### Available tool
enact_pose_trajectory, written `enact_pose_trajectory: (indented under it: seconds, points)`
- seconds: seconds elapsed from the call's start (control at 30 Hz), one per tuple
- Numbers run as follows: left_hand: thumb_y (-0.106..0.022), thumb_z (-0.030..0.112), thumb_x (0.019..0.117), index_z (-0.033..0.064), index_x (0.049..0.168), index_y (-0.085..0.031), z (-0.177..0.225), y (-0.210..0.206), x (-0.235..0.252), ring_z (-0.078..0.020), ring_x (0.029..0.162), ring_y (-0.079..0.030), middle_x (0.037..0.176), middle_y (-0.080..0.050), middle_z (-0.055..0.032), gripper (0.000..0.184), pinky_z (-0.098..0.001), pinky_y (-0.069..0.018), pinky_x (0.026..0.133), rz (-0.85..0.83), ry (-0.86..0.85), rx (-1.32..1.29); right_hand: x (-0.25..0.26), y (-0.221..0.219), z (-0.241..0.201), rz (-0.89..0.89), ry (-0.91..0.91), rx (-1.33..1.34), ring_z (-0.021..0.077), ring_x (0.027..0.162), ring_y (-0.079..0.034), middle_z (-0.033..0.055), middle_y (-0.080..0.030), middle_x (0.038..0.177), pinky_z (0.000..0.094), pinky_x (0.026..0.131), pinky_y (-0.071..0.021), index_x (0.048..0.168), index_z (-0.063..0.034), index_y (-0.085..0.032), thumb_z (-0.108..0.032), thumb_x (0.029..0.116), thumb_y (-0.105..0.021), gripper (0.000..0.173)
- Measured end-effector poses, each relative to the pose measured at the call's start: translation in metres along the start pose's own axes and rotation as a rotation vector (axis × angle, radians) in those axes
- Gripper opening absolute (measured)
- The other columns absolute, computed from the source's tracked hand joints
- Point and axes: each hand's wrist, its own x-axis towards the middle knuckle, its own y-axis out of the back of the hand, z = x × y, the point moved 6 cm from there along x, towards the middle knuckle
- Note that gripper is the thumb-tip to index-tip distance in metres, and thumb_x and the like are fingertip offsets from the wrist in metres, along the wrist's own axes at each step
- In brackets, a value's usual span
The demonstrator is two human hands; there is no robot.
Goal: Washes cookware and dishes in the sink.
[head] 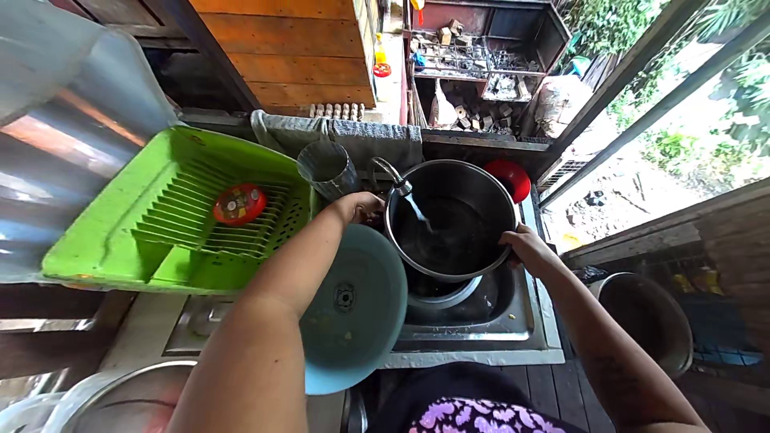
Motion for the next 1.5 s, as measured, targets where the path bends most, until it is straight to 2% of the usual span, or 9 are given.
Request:
enact_pose_trajectory:
  seconds: [0.27,0.37,0.57,0.73,0.9,1.03,1.23,1.33,1.5]
  points:
    - [-0.049,0.018,0.106,0.0117,0.109,-0.058,-0.001,0.002,0.002,-0.0065,0.061,-0.05,0.079,-0.055,0.0012,0.012,-0.023,-0.0461,0.057,0.048,0.009,0.047,-0.001,0.0,0.0,0.003,-0.002,-0.011,0.0113,0.048,-0.053,0.0071,-0.059,0.077,0.0245,0.041,-0.0439,0.127,-0.0052,-0.053,-0.005,0.0985,-0.053,0.029]
    - [-0.049,0.017,0.1064,0.0076,0.115,-0.06,0.001,0.002,-0.003,-0.0091,0.068,-0.051,0.086,-0.057,-0.0021,0.017,-0.0263,-0.0459,0.063,0.079,0.002,0.087,-0.001,-0.001,0.001,-0.006,0.005,-0.016,0.0111,0.048,-0.053,0.0069,-0.059,0.077,0.0247,0.041,-0.0442,0.13,-0.0051,-0.052,-0.005,0.0987,-0.052,0.031]
    - [-0.05,0.023,0.1063,0.0122,0.097,-0.059,-0.002,0.009,0.009,-0.0046,0.051,-0.039,0.069,-0.049,0.0033,0.017,-0.0204,-0.035,0.048,0.107,0.046,0.183,-0.002,-0.001,0.001,-0.003,-0.008,0.004,0.0108,0.047,-0.052,0.0072,-0.058,0.078,0.0243,0.04,-0.0437,0.133,-0.0053,-0.05,-0.004,0.0993,-0.052,0.034]
    - [-0.047,0.026,0.1075,0.0109,0.099,-0.059,0.001,0.007,0.001,-0.0059,0.053,-0.039,0.072,-0.05,0.0014,0.021,-0.0216,-0.0346,0.05,0.163,0.07,0.208,-0.002,-0.002,0.001,0.004,-0.007,-0.008,0.0109,0.046,-0.051,0.0073,-0.058,0.077,0.0242,0.04,-0.0432,0.131,-0.0049,-0.051,-0.004,0.0992,-0.052,0.032]
    - [-0.045,0.021,0.1072,0.0048,0.114,-0.061,0.009,-0.002,-0.012,-0.0134,0.073,-0.052,0.093,-0.059,-0.0072,0.024,-0.0298,-0.0452,0.067,0.179,0.03,0.1,-0.002,-0.001,0.001,0.007,-0.003,0.004,0.0107,0.046,-0.052,0.007,-0.058,0.075,0.024,0.04,-0.0438,0.127,-0.0037,-0.052,-0.004,0.0993,-0.052,0.028]
    - [-0.045,0.023,0.107,0.0042,0.12,-0.06,0.009,-0.003,-0.012,-0.0172,0.083,-0.053,0.103,-0.059,-0.0098,0.027,-0.0348,-0.0461,0.076,0.183,0.024,0.007,0.0,-0.003,0.002,0.012,0.034,0.027,0.0101,0.045,-0.053,0.0055,-0.059,0.072,0.0235,0.038,-0.0446,0.118,-0.0039,-0.053,-0.004,0.0988,-0.052,0.019]
    - [-0.044,0.025,0.106,0.0073,0.104,-0.06,0.0,-0.006,0.0,-0.0154,0.072,-0.052,0.088,-0.057,-0.0061,0.024,-0.0336,-0.0455,0.066,0.227,-0.03,-0.148,-0.006,-0.004,0.001,0.032,0.013,0.007,0.0104,0.045,-0.052,0.0068,-0.058,0.074,0.0237,0.038,-0.044,0.124,-0.003,-0.051,-0.003,0.0987,-0.051,0.025]
    - [-0.045,0.023,0.1065,0.0045,0.115,-0.061,-0.002,-0.007,-0.005,-0.0181,0.081,-0.055,0.098,-0.06,-0.0097,0.026,-0.0375,-0.0481,0.073,0.167,-0.053,-0.14,-0.006,-0.004,0.001,0.042,0.009,-0.015,0.0111,0.046,-0.052,0.0072,-0.057,0.073,0.0244,0.039,-0.0441,0.122,-0.0024,-0.052,-0.004,0.0982,-0.053,0.024]
    - [-0.044,0.011,0.1031,0.0122,0.093,-0.054,-0.006,-0.003,-0.002,-0.0095,0.056,-0.053,0.071,-0.055,0.0005,0.014,-0.0268,-0.0492,0.054,-0.028,-0.059,-0.15,-0.005,-0.003,0.001,0.028,0.017,0.002,0.0113,0.045,-0.051,0.0068,-0.057,0.071,0.0246,0.039,-0.0437,0.121,-0.003,-0.053,-0.004,0.098,-0.052,0.023]
